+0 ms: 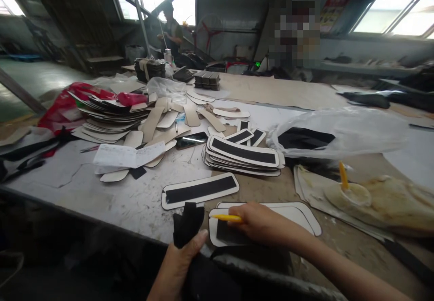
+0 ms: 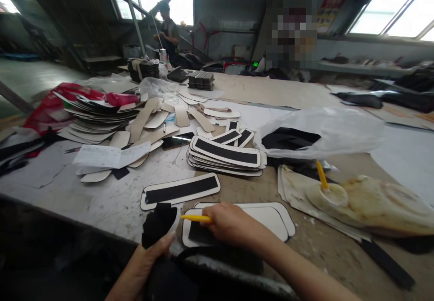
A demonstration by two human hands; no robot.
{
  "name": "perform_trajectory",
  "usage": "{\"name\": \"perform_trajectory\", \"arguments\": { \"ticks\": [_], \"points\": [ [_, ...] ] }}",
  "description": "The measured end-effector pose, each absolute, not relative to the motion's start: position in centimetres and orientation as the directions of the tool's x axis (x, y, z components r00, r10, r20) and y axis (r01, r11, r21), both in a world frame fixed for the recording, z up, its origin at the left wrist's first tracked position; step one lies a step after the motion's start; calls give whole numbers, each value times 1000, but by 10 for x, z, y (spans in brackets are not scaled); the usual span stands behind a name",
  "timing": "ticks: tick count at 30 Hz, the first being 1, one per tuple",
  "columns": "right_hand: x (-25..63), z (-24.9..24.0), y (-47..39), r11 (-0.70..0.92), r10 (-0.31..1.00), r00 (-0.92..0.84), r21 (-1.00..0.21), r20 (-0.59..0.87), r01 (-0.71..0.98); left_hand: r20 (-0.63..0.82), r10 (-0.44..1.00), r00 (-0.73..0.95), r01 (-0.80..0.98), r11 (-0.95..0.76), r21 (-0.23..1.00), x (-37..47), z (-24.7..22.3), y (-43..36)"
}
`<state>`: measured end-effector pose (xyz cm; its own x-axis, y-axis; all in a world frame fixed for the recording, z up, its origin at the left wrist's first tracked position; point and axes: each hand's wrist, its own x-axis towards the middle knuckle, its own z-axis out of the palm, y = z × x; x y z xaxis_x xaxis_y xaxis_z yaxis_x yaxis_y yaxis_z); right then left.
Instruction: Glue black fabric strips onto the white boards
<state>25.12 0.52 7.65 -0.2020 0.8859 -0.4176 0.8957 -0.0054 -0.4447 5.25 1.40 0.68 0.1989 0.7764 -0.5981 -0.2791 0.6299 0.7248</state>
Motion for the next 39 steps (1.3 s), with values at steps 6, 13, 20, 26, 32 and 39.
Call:
{"name": "perform_trajectory", "arguments": {
  "ticks": [6,13,20,26,32,39],
  "points": [
    [244,75,19,94,868,-232,-314,-440,945,-537,820,199,-29,553,833,57,-2,22],
    [241,76,26,150,861,-254,-256,-441,955,-571,795,205,-75,595,801,72,6,29],
    [240,73,35,197,859,-295,-262,-418,945,-511,833,213,-141,543,828,76,8,36],
    [240,71,38,202,860,-297,-257,-415,945,-398,905,151,24,399,917,76,-11,41],
    [236,69,40,204,864,-301,-267,-404,942,-511,845,160,6,517,856,80,3,39],
    [287,86,0,23,842,-177,-293,-510,956,-676,719,162,-90,693,715,87,30,36]
  ]
}}
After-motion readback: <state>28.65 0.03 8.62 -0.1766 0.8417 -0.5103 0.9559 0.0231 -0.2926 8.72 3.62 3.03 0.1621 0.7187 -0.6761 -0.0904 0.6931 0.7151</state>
